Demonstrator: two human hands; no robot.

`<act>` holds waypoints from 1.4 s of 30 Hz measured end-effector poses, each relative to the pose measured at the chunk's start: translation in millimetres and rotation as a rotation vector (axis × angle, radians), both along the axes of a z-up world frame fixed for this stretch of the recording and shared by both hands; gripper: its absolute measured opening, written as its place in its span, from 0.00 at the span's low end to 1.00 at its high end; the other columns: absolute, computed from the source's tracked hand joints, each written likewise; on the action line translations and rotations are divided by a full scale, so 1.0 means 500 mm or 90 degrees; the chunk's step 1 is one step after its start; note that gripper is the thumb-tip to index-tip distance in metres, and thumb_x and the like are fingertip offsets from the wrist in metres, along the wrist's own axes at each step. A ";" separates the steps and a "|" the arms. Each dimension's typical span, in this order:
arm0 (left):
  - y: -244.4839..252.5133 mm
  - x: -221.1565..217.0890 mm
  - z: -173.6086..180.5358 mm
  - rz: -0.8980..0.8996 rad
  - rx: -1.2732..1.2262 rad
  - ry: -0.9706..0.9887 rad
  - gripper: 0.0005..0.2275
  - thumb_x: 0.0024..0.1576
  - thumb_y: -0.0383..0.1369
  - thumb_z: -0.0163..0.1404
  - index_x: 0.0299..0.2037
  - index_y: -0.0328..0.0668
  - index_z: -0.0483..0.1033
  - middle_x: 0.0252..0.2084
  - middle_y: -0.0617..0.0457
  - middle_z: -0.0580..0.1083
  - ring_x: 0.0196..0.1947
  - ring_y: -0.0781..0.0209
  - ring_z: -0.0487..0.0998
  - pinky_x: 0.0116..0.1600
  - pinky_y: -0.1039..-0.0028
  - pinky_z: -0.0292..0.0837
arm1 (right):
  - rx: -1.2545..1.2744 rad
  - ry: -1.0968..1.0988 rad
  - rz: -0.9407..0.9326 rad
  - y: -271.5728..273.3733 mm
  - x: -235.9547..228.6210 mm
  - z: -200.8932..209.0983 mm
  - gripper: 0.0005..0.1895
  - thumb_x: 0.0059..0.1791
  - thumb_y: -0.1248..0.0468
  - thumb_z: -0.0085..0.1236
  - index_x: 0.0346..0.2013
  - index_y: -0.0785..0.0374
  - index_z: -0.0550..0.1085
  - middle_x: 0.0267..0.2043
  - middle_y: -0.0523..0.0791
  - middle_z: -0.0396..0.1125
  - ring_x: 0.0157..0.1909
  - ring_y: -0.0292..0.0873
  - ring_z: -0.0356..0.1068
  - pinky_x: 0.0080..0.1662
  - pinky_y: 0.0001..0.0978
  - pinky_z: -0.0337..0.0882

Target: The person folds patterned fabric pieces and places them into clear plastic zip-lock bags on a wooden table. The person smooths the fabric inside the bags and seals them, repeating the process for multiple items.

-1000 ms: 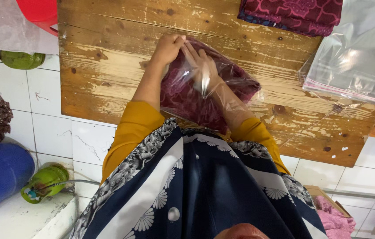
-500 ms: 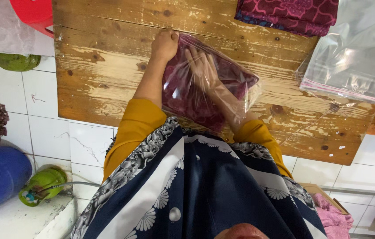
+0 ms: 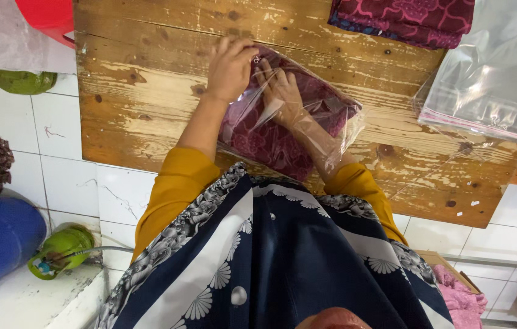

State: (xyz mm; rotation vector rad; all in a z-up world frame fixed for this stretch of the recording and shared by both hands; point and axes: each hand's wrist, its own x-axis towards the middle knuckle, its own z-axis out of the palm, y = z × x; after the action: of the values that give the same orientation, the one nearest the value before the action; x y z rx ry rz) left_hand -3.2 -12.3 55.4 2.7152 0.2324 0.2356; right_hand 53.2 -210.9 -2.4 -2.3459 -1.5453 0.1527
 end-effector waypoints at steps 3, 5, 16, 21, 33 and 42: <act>-0.003 0.004 -0.001 0.007 0.011 0.118 0.15 0.63 0.31 0.48 0.60 0.53 0.77 0.65 0.59 0.69 0.63 0.48 0.63 0.66 0.45 0.50 | -0.100 -0.013 0.030 0.005 0.001 0.010 0.36 0.53 0.60 0.52 0.76 0.70 0.62 0.78 0.62 0.50 0.66 0.58 0.57 0.61 0.60 0.63; 0.001 0.010 0.003 0.029 -0.053 0.190 0.15 0.66 0.32 0.45 0.62 0.54 0.75 0.69 0.63 0.67 0.66 0.50 0.63 0.70 0.47 0.51 | -0.019 -0.091 0.037 -0.009 -0.001 0.017 0.39 0.54 0.46 0.49 0.73 0.70 0.63 0.76 0.62 0.48 0.72 0.61 0.48 0.65 0.66 0.56; 0.044 -0.088 0.030 0.016 -0.054 0.040 0.17 0.65 0.34 0.46 0.64 0.46 0.74 0.71 0.43 0.64 0.71 0.34 0.55 0.68 0.34 0.44 | -0.372 0.045 0.050 -0.274 -0.073 0.094 0.44 0.55 0.38 0.25 0.77 0.63 0.42 0.81 0.53 0.25 0.80 0.55 0.23 0.72 0.60 0.24; -0.020 -0.420 0.034 0.331 -0.268 -0.101 0.14 0.69 0.39 0.41 0.50 0.39 0.77 0.45 0.49 0.77 0.46 0.54 0.77 0.52 0.62 0.72 | -0.403 0.056 0.006 -0.438 -0.121 0.110 0.40 0.56 0.43 0.29 0.77 0.62 0.41 0.81 0.49 0.23 0.80 0.48 0.19 0.75 0.51 0.25; -0.220 -0.576 -0.138 0.479 -1.158 -0.002 0.18 0.69 0.36 0.42 0.65 0.37 0.63 0.48 0.45 0.79 0.39 0.59 0.82 0.39 0.74 0.76 | -0.003 -0.047 -0.005 -0.234 -0.357 0.206 0.39 0.46 0.46 0.62 0.66 0.63 0.64 0.64 0.57 0.65 0.61 0.58 0.66 0.56 0.52 0.67; -0.316 -0.670 -0.113 0.312 -1.149 0.048 0.24 0.65 0.34 0.43 0.72 0.42 0.55 0.61 0.37 0.72 0.54 0.45 0.78 0.54 0.60 0.73 | -0.092 -0.018 0.045 -0.155 -0.281 0.269 0.24 0.56 0.66 0.50 0.68 0.68 0.65 0.42 0.56 0.74 0.40 0.54 0.75 0.38 0.47 0.74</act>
State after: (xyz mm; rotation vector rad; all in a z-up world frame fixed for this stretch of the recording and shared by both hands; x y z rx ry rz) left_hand -338.3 -170.2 -1.3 0.8527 0.6860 -0.0073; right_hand -87.0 -288.5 132.3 -2.4130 -1.6825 0.2572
